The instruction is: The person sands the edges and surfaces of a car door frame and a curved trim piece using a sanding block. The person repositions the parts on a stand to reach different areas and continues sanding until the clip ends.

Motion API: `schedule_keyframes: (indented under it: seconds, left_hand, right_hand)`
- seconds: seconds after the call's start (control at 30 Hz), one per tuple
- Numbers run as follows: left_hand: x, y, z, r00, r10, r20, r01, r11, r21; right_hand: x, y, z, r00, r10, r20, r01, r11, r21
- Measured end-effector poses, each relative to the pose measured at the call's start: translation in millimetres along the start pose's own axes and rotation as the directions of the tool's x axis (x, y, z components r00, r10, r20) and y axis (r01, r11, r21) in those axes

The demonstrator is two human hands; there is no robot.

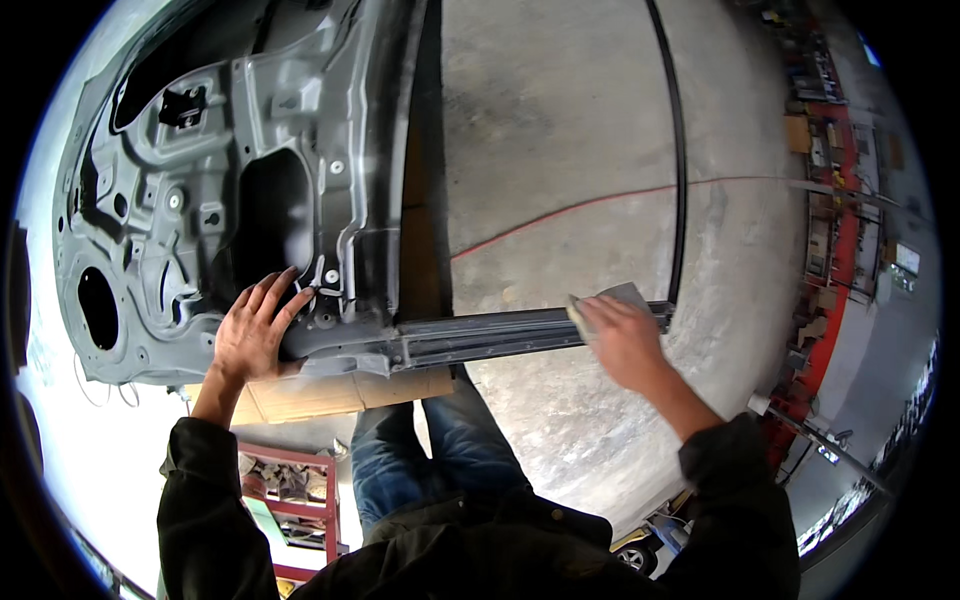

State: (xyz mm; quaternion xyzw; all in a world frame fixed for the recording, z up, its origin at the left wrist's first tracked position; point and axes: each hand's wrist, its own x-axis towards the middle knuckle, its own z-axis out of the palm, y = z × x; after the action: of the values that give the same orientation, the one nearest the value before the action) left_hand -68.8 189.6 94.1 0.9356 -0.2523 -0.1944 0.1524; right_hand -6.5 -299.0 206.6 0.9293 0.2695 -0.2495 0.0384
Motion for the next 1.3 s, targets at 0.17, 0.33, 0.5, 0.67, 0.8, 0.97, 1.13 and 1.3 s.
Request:
schedule_keyframes:
  seconds: [0.17,0.33,0.5,0.67,0.8,0.97,1.13,1.3]
  left_hand:
    - [1,1,2,1.000,-0.009,0.008,0.009,1.000,-0.011]
    - [-1,3,5,1.000,-0.002,-0.008,0.002,0.999,0.045]
    - [-3,2,9,1.000,-0.013,-0.026,0.015,0.998,0.067]
    - [-4,22,7,0.984,-0.157,-0.086,0.160,0.987,0.029]
    - [9,73,29,0.856,-0.424,-0.294,0.440,0.898,-0.014]
    - [51,210,100,0.470,-0.749,-0.468,0.632,0.655,-0.414]
    - [152,431,164,0.165,-0.961,-0.223,0.399,0.272,-0.876]
    - [251,550,148,0.501,-0.724,0.474,-0.401,-0.680,-0.614]
  right_hand:
    - [35,-108,68,0.974,-0.042,-0.224,0.050,0.998,0.031]
    - [16,-88,76,0.947,-0.127,-0.294,0.182,0.969,0.168]
    - [-47,48,25,0.995,-0.002,-0.098,0.005,0.999,0.032]
    - [-43,68,-15,0.971,0.145,0.190,-0.121,0.984,-0.130]
    - [-20,32,18,0.993,-0.117,0.001,0.117,0.988,0.098]
    - [-28,124,-5,0.888,-0.459,0.009,0.431,0.841,0.327]
    - [-25,192,-84,0.717,-0.666,0.205,0.615,0.743,0.264]
    - [9,176,-79,0.586,-0.807,0.073,0.795,0.555,-0.245]
